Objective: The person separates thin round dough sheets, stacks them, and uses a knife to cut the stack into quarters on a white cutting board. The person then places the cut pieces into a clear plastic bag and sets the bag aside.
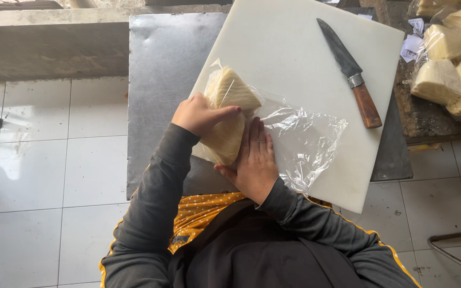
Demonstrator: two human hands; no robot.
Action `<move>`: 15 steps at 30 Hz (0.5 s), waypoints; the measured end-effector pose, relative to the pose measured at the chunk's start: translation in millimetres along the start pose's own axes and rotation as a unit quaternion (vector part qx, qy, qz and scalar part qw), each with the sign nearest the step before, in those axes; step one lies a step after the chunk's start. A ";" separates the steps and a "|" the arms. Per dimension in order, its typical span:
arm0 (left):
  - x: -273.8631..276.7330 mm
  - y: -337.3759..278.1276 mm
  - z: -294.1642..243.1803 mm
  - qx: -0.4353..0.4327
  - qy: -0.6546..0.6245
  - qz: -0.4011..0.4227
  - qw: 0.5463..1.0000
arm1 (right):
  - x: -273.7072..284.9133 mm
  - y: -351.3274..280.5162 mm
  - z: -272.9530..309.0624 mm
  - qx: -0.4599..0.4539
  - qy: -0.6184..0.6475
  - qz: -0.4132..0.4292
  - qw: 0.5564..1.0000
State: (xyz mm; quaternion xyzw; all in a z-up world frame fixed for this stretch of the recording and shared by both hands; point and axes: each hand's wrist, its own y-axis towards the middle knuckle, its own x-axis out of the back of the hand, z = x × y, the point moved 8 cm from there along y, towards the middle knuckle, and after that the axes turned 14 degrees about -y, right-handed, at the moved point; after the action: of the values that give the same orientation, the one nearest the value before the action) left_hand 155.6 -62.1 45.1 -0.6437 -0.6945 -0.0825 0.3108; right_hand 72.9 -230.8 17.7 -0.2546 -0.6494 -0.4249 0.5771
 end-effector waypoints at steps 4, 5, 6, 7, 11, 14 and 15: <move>-9.0 3.0 2.3 -0.014 -0.203 0.051 0.978 | 2.8 0.8 0.4 0.008 0.007 -0.002 1.000; -11.4 2.8 -0.2 -0.035 -0.263 0.070 0.962 | 4.0 1.5 -0.5 0.008 0.020 -0.006 1.000; -11.5 2.5 2.2 -0.038 -0.274 0.061 0.959 | 4.9 1.4 -1.4 0.008 0.033 -0.010 0.999; -12.5 1.0 5.5 -0.040 -0.286 0.052 0.956 | 5.3 0.2 -2.6 0.007 0.045 -0.014 0.999; -12.5 -7.0 22.7 -0.052 -0.275 -0.014 0.960 | 1.8 -4.2 -9.6 0.004 0.093 -0.022 0.995; -13.6 -13.4 23.1 -0.121 -0.343 -0.013 0.931 | 3.4 -2.6 -11.4 0.016 0.110 -0.027 0.993; -14.0 -14.8 27.8 -0.116 -0.346 -0.023 0.931 | 5.0 -2.2 -12.5 0.018 0.117 -0.024 0.993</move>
State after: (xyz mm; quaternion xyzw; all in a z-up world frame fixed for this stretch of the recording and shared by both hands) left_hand 132.2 -61.9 19.8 -0.6479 -0.7590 0.0582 -0.0271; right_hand 76.7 -243.2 21.7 -0.1776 -0.5910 -0.4538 0.6429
